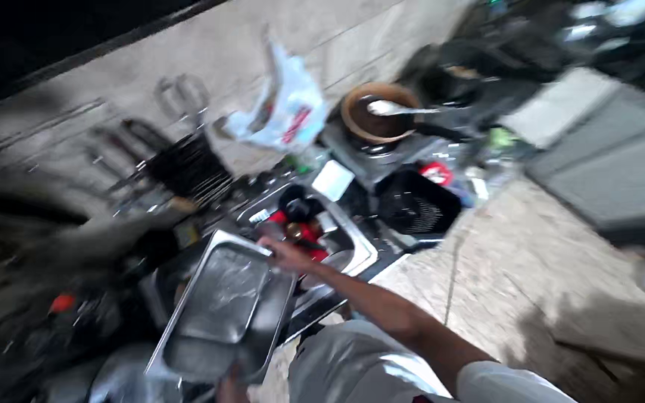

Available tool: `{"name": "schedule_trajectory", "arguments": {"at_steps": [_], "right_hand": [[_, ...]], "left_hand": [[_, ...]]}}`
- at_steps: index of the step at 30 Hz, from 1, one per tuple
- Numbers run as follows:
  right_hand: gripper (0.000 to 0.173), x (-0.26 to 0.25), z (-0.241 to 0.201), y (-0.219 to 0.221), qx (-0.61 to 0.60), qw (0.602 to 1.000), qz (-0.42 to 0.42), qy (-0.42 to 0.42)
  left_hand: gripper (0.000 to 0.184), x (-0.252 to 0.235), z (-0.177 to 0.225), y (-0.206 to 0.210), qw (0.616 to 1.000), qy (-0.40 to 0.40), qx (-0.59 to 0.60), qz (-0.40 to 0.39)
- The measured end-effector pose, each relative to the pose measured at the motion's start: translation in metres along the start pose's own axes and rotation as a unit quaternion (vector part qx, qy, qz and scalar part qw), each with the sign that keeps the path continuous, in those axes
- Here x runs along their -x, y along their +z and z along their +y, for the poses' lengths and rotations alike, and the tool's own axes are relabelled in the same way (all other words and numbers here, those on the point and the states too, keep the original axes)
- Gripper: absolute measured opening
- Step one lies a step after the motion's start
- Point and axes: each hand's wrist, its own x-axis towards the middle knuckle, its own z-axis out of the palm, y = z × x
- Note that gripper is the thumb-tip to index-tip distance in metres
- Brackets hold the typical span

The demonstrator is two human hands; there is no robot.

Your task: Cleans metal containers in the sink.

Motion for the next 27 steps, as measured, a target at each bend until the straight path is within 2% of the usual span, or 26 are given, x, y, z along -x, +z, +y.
{"name": "schedule_trajectory", "arguments": {"at_steps": [1,3,5,7,9,11,13,16,17,19,20,22,23,25,27], "right_hand": [[0.043,-0.007,0.001,0.007,0.033,0.999,0.006,0.016],[0.049,-0.012,0.003,0.026,0.191,0.98,0.048,0.038],[0.06,-0.009,0.011,0.054,0.344,0.935,0.08,0.015],[0.066,-0.006,0.027,0.072,0.392,0.917,0.073,-0.016],[0.058,0.0,0.041,0.085,0.411,0.907,0.052,-0.076],[0.041,0.003,0.049,0.096,0.414,0.903,-0.023,-0.117],[0.037,-0.002,0.054,0.114,0.401,0.9,-0.156,-0.069],[0.041,-0.01,0.061,0.15,0.389,0.89,-0.237,0.031],[0.05,-0.007,0.06,0.164,0.386,0.881,-0.27,0.048],[0.067,-0.003,0.054,0.186,0.352,0.861,-0.363,0.058],[0.065,-0.003,0.051,0.189,0.329,0.854,-0.399,0.047],[0.051,-0.013,0.048,0.181,0.307,0.864,-0.397,0.024],[0.054,-0.018,0.048,0.178,0.333,0.867,-0.364,0.06],[0.069,-0.024,0.058,0.182,0.388,0.862,-0.302,0.123],[0.082,-0.012,0.069,0.194,0.355,0.858,-0.357,0.101]], "left_hand": [[0.029,0.0,-0.004,0.008,0.999,0.0,-0.001,0.041],[0.031,0.003,-0.006,0.027,0.995,0.016,0.045,0.092],[0.041,0.0,-0.014,0.038,0.987,0.049,0.113,0.108],[0.043,-0.002,-0.023,0.045,0.979,0.073,0.141,0.129],[0.045,0.0,-0.029,0.049,0.973,0.087,0.147,0.155],[0.046,0.001,-0.03,0.053,0.968,0.088,0.155,0.176],[0.046,-0.002,-0.033,0.055,0.964,0.095,0.149,0.199],[0.05,-0.006,-0.036,0.06,0.962,0.099,0.132,0.216],[0.052,-0.008,-0.035,0.063,0.961,0.101,0.134,0.219],[0.055,-0.015,-0.035,0.068,0.958,0.103,0.14,0.229],[0.058,-0.019,-0.036,0.07,0.957,0.105,0.141,0.233],[0.06,-0.025,-0.034,0.072,0.955,0.103,0.137,0.24],[0.06,-0.026,-0.034,0.074,0.954,0.104,0.136,0.245],[0.065,-0.034,-0.033,0.081,0.95,0.128,0.129,0.253],[0.077,-0.043,-0.035,0.082,0.947,0.172,0.099,0.253]]}}
